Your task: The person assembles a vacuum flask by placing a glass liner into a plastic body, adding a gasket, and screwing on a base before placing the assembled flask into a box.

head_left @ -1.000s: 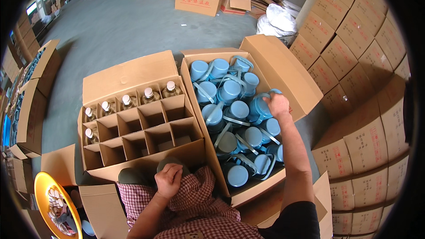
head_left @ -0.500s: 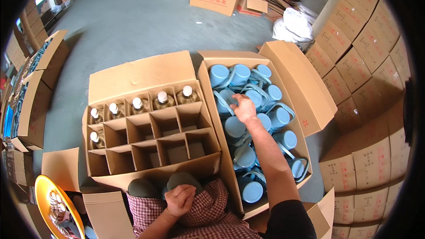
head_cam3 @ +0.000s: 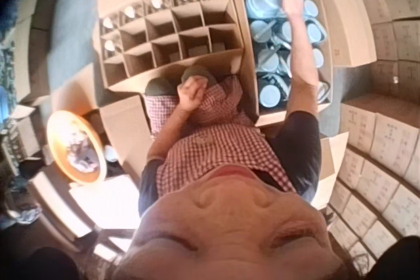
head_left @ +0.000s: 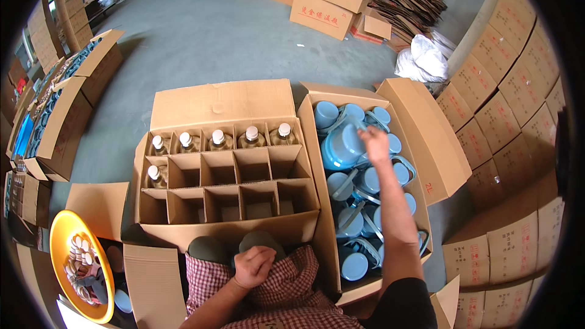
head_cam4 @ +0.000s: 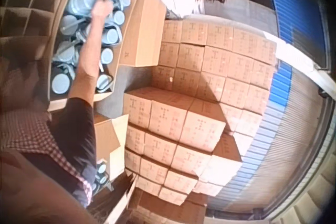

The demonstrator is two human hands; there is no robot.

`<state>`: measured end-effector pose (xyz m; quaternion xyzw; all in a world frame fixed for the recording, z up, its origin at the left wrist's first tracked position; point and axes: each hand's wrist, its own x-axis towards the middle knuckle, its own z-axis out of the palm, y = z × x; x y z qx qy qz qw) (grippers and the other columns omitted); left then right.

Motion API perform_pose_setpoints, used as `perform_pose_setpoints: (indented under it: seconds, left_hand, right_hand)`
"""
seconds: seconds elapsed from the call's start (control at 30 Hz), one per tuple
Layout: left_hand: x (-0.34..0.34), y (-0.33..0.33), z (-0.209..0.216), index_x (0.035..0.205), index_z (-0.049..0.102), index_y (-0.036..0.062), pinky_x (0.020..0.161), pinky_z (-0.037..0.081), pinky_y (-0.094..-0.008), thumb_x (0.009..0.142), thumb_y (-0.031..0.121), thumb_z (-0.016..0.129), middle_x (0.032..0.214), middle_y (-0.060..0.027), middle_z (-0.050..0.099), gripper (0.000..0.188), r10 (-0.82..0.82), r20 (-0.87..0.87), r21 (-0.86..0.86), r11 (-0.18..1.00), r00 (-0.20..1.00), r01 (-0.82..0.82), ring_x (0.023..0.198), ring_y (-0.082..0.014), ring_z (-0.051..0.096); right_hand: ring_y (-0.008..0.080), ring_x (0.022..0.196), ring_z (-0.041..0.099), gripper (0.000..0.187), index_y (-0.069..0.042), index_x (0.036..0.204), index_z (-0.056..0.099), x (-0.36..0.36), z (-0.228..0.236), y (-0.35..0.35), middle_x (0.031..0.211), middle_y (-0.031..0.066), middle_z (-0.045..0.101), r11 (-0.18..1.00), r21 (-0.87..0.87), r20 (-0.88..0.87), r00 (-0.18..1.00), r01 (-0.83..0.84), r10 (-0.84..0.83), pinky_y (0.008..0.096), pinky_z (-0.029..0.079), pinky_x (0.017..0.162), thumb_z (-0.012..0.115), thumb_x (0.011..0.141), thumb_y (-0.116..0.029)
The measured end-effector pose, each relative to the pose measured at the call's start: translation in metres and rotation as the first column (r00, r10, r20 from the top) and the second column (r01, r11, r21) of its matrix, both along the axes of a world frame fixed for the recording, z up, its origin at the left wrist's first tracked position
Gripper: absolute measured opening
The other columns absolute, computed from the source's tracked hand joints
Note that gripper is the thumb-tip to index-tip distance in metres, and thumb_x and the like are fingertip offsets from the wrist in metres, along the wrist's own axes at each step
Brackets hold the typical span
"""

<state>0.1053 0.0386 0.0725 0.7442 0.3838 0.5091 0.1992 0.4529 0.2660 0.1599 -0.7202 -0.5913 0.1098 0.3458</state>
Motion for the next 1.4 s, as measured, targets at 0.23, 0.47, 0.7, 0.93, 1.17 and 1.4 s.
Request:
perform_pose_setpoints:
  seconds: [0.23,0.47,0.7,0.93,1.17,1.4]
  left_hand:
    - [-0.001,0.002,0.008,0.086,0.065,-0.0022,0.052,0.050,-0.0250,0.080,-0.006,0.060,0.078,-0.0095,0.063,0.009,0.029,0.336,-0.569,0.803,0.941,0.178,0.057,-0.0138,0.063]
    - [0.000,0.036,0.023,0.111,0.058,0.0002,0.057,0.049,-0.0252,0.095,0.014,0.045,0.097,-0.0113,0.066,0.025,0.252,0.646,-0.686,0.606,0.720,0.403,0.072,-0.0202,0.066]
    - [-0.068,0.070,0.033,0.119,0.050,0.0007,0.079,0.053,-0.0375,0.095,0.029,0.045,0.112,-0.0141,0.059,0.037,0.306,0.938,-0.196,0.857,-0.164,0.476,0.095,-0.0232,0.061]
    - [-0.173,0.039,0.015,0.115,0.053,-0.0003,0.076,0.054,-0.0355,0.094,0.026,0.047,0.106,-0.0138,0.062,0.034,0.319,0.943,-0.212,0.797,-0.096,0.566,0.089,-0.0223,0.063]
    - [-0.090,0.000,-0.006,0.099,0.062,-0.0015,0.066,0.055,-0.0301,0.091,0.018,0.051,0.088,-0.0116,0.066,0.023,0.282,0.764,-0.597,0.649,0.580,0.471,0.070,-0.0191,0.064]
    - [-0.083,-0.003,0.021,0.095,0.063,-0.0035,0.063,0.053,-0.0266,0.088,0.015,0.055,0.087,-0.0104,0.067,0.021,0.137,0.823,-0.508,0.611,0.551,0.607,0.068,-0.0151,0.063]
  right_hand:
    - [0.0085,0.058,0.044,0.027,0.001,0.078,0.062,-0.040,0.178,-0.141,0.061,0.0001,0.051,0.959,0.247,-0.113,0.979,-0.138,0.170,0.0254,0.035,0.052,0.062,0.081,-0.026]
    - [0.0109,0.061,0.048,0.027,-0.003,0.085,0.058,-0.025,0.154,-0.236,0.066,0.0015,0.052,0.794,0.585,-0.645,0.501,-0.165,0.578,0.0218,0.035,0.056,0.056,0.085,-0.029]
    - [0.0212,0.067,0.058,0.024,-0.011,0.096,0.053,-0.147,-0.010,-0.292,0.081,0.0054,0.058,0.998,-0.019,-0.979,-0.203,-0.061,-0.031,0.0353,0.048,0.054,0.046,0.093,-0.034]
    - [0.0250,0.102,0.058,0.030,-0.002,0.112,0.053,-0.183,-0.063,-0.357,0.112,0.0140,0.059,0.392,-0.069,-0.980,-0.011,-0.918,-0.198,0.0411,0.045,0.089,0.060,0.085,-0.015]
    - [0.0174,0.078,0.065,0.013,0.002,0.092,0.064,-0.180,0.089,-0.291,0.082,0.0106,0.067,0.618,-0.017,-0.761,0.411,-0.786,0.501,0.0269,0.053,0.069,0.064,0.079,-0.003]
    - [0.0342,0.111,0.054,0.039,-0.002,0.117,0.056,-0.285,0.181,-0.219,0.119,0.0178,0.057,0.391,0.496,0.277,0.568,-0.775,0.775,0.0390,0.040,0.094,0.053,0.087,-0.027]
